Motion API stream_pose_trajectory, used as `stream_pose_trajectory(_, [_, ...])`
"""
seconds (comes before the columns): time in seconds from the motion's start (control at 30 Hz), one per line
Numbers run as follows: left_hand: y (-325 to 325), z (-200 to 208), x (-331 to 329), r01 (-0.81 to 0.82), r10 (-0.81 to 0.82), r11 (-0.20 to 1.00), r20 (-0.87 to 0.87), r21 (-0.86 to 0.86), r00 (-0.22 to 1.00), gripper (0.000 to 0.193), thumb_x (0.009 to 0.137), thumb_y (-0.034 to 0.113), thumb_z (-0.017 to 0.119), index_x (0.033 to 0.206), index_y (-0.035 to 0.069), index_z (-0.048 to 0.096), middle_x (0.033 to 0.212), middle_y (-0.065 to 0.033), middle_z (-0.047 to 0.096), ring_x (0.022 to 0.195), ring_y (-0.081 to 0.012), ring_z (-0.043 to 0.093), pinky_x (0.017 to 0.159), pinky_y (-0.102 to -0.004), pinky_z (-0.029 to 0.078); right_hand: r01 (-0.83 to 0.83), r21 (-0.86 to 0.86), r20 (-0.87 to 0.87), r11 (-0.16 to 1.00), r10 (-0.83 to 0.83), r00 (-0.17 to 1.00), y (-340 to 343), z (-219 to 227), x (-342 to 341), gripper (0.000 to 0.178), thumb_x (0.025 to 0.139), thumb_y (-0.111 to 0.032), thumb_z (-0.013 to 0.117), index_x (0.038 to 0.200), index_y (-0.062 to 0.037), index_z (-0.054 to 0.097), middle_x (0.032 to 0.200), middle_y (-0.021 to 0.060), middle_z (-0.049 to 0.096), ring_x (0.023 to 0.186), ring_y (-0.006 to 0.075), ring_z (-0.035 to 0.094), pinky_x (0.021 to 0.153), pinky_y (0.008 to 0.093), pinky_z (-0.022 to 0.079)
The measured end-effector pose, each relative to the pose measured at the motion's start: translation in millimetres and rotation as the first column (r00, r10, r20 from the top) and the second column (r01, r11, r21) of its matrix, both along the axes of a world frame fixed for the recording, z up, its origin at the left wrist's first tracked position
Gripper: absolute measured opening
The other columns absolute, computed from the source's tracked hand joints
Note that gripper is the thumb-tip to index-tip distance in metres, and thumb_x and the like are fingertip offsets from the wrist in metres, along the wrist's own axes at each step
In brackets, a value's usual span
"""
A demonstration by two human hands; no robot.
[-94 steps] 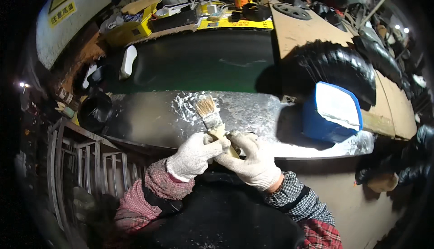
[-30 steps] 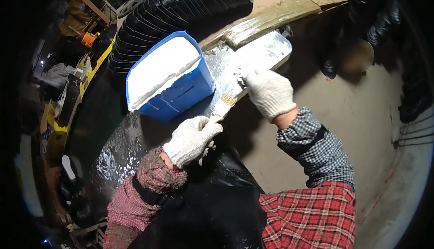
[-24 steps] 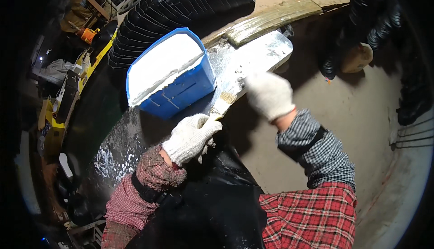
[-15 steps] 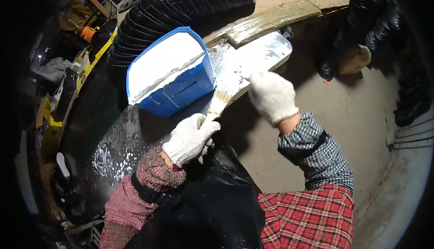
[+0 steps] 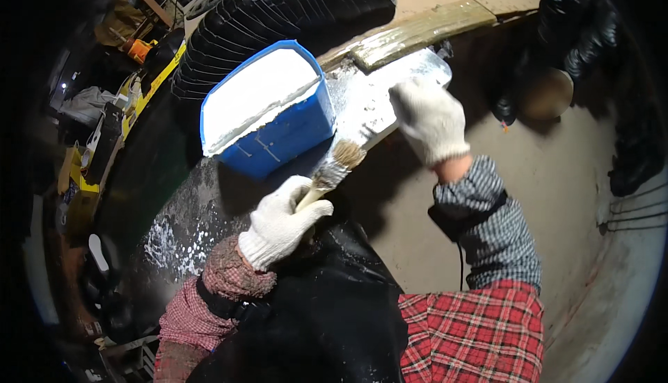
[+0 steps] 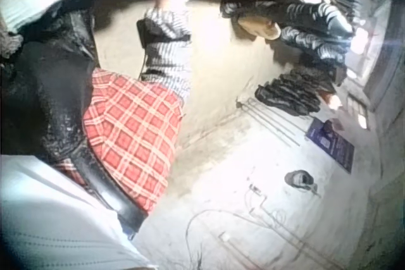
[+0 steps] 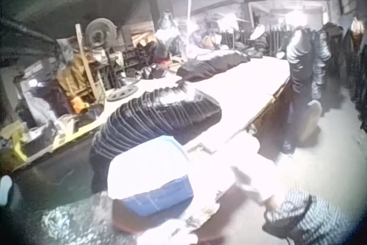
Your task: Applying glue to shoe outsoles and upper components using a brush.
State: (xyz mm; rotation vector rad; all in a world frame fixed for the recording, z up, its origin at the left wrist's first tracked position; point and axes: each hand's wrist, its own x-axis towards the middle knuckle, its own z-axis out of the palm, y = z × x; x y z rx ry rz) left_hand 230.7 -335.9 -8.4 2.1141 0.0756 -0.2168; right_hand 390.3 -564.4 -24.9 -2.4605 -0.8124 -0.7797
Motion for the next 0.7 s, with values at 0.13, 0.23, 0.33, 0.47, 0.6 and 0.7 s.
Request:
stream_pose_trajectory(0.13, [9, -2, -7, 0.034, -0.009, 0.996, 0.291, -0.079, 0.957, 0.020, 0.083, 0.007, 0.072, 0.098, 0.003, 0.061, 0.080, -0.0058, 0.062, 0.073, -0.0125, 0.061, 0.063, -0.0278, 0.049, 0.046, -0.155, 0.108, 0.987, -0.029, 0.994, 15, 5, 42, 0.026, 0.087, -0.025, 0.062, 0.110, -0.0145, 0.063, 0.096, 0.0101, 0.060, 0.087, 0.0317, 0.060, 0.075, 0.0409, 0.049])
stream_pose_trajectory(0.23, [17, 9, -13, 0.129, -0.172, 0.985, 0.651, 0.114, 0.740, 0.030, 0.072, -0.009, 0.070, 0.098, 0.004, 0.063, 0.089, -0.0137, 0.065, 0.079, -0.0267, 0.064, 0.070, -0.0329, 0.051, 0.069, -0.346, -0.011, 0.936, -0.077, 0.997, 34, 2, 57, 0.039, 0.091, -0.038, 0.053, 0.125, -0.0183, 0.058, 0.118, 0.0109, 0.059, 0.105, 0.0341, 0.057, 0.087, 0.0422, 0.046])
stream_pose_trajectory(0.33, [20, 28, -22, 0.041, -0.223, 0.966, 0.746, 0.254, 0.627, 0.037, 0.063, -0.008, 0.066, 0.098, 0.005, 0.064, 0.086, -0.0120, 0.064, 0.078, -0.0323, 0.064, 0.070, -0.0394, 0.052, 0.056, -0.416, -0.126, 0.908, -0.118, 0.985, 30, 3, 73, 0.042, 0.097, -0.042, 0.044, 0.133, -0.0213, 0.053, 0.142, 0.0048, 0.048, 0.122, 0.0277, 0.052, 0.100, 0.0402, 0.042])
stream_pose_trajectory(0.47, [38, 42, -30, 0.001, -0.268, 0.945, 0.771, 0.328, 0.578, 0.037, 0.065, -0.009, 0.069, 0.098, 0.004, 0.063, 0.087, -0.0133, 0.064, 0.076, -0.0319, 0.064, 0.068, -0.0383, 0.051, -0.093, -0.164, -0.144, 0.982, 0.070, 0.987, 26, 12, 79, 0.036, 0.097, -0.030, 0.051, 0.128, -0.0130, 0.056, 0.134, 0.0113, 0.054, 0.120, 0.0307, 0.053, 0.100, 0.0400, 0.042])
stream_pose_trajectory(0.6, [49, 85, -54, -0.296, 0.312, 0.804, -0.058, -0.515, 0.948, 0.022, 0.094, 0.025, 0.060, 0.096, 0.002, 0.059, 0.073, -0.0035, 0.059, 0.064, -0.0124, 0.057, 0.057, -0.0278, 0.051, -0.332, 0.304, 0.209, 0.893, 0.278, 0.938, 51, 57, 17, 0.045, 0.081, -0.004, 0.070, 0.124, -0.0062, 0.058, 0.104, 0.0149, 0.065, 0.095, 0.0273, 0.065, 0.083, 0.0346, 0.052])
stream_pose_trajectory(0.7, [57, 94, -35, -0.027, 0.124, 0.122, -0.011, -0.992, 0.992, 0.041, 0.101, 0.038, 0.045, 0.117, 0.002, 0.055, 0.098, -0.0146, 0.062, 0.088, -0.0229, 0.061, 0.075, -0.0485, 0.054, -0.593, 0.271, 0.213, 0.758, 0.553, 0.805, 80, 95, -53, 0.046, 0.074, -0.004, 0.074, 0.118, -0.0045, 0.061, 0.092, 0.0138, 0.067, 0.083, 0.0252, 0.066, 0.074, 0.0332, 0.054])
